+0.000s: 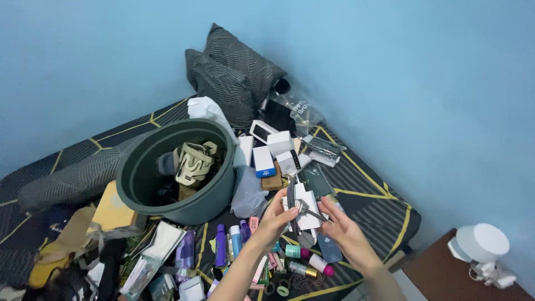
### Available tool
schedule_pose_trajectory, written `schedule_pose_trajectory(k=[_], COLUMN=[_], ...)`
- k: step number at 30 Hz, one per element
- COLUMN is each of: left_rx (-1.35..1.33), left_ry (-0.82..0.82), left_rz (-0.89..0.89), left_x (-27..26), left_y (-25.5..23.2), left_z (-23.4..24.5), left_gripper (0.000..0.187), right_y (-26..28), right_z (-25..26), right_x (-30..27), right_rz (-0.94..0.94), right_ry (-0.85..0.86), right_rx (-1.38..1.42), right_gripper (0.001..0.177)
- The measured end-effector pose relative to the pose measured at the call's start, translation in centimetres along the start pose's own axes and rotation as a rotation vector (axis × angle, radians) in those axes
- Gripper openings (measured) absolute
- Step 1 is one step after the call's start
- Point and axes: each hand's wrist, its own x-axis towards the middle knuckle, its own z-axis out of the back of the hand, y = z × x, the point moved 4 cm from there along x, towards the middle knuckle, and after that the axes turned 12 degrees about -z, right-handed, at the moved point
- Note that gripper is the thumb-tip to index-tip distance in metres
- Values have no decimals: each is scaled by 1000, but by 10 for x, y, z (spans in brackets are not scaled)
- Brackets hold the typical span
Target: Organizing various personal items from a bed onto a bedside table.
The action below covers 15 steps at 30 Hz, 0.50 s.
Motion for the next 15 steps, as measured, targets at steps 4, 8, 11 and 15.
schedule_pose_trajectory(k=[4, 8, 11, 15], left_rx=[3, -20, -40, -76], left_ry=[92, 119, 61, 17], left_rz=[-25, -47, -62, -110], left_x=[-2, -1, 2, 8], left_y=[-1, 4, 7, 3], left_z=[-7, -14, -13, -18], left_gripper=[62, 61, 59, 58], right_y=[-6, -10, -24, -11], right_z=[-10, -11, 2, -24], right_x=[-12, -15, -15, -42], right_rz=[-23, 50, 202, 404], right_ry=[8, -17, -351, -567], right_rx=[120, 298, -71, -491], right_gripper=[88, 67, 37, 19])
